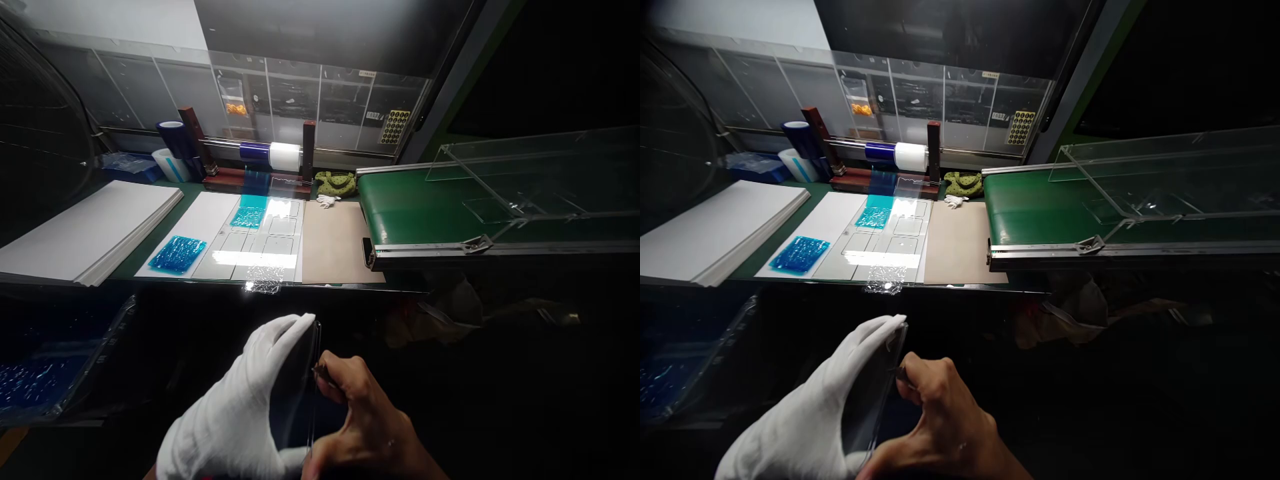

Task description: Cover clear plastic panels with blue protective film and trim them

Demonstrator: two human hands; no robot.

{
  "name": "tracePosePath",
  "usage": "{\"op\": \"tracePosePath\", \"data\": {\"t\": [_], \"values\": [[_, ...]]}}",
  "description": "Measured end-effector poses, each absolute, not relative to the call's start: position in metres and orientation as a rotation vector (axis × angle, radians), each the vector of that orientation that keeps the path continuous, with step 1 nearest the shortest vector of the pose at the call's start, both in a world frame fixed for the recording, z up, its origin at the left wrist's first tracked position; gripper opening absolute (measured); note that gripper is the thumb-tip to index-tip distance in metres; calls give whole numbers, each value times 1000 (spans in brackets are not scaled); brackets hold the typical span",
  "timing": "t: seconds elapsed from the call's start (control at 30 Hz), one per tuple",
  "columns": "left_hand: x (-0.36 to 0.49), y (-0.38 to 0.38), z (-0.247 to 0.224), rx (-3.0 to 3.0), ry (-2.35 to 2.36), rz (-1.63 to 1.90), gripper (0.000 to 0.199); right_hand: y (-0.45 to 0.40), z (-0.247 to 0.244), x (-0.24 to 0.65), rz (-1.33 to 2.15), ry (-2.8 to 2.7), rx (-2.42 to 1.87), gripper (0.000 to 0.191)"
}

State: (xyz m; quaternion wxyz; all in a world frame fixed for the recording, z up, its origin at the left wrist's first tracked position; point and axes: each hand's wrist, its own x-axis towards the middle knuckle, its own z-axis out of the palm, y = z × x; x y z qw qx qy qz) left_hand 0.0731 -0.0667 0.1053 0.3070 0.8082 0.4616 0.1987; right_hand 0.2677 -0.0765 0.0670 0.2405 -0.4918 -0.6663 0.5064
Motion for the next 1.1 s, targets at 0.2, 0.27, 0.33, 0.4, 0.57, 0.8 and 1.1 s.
{"op": "tracePosePath", "data": {"t": [0.2, 0.27, 0.33, 0.4, 0.57, 0.8, 1.1], "values": [[77, -59, 106, 2181, 1209, 476, 113, -75, 70, 272, 1381, -1835, -1301, 79], [79, -56, 106, 2195, 1206, 483, 113, -72, 72, 271, 1383, -1840, -1254, 75], [81, -54, 107, 2201, 1202, 495, 113, -69, 72, 271, 1384, -1849, -1205, 71], [83, -52, 108, 2198, 1209, 499, 114, -68, 71, 271, 1362, -1860, -1168, 67], [85, -51, 100, 2219, 1277, 503, 117, -67, 62, 274, 1217, -1843, -1142, 65], [71, -43, 69, 2011, 1673, 685, 121, -3, 22, 297, 937, -1775, -1302, 40], [36, -40, 15, 410, 544, 1033, 86, 176, -69, 285, 432, -2294, -2014, 46]]}}
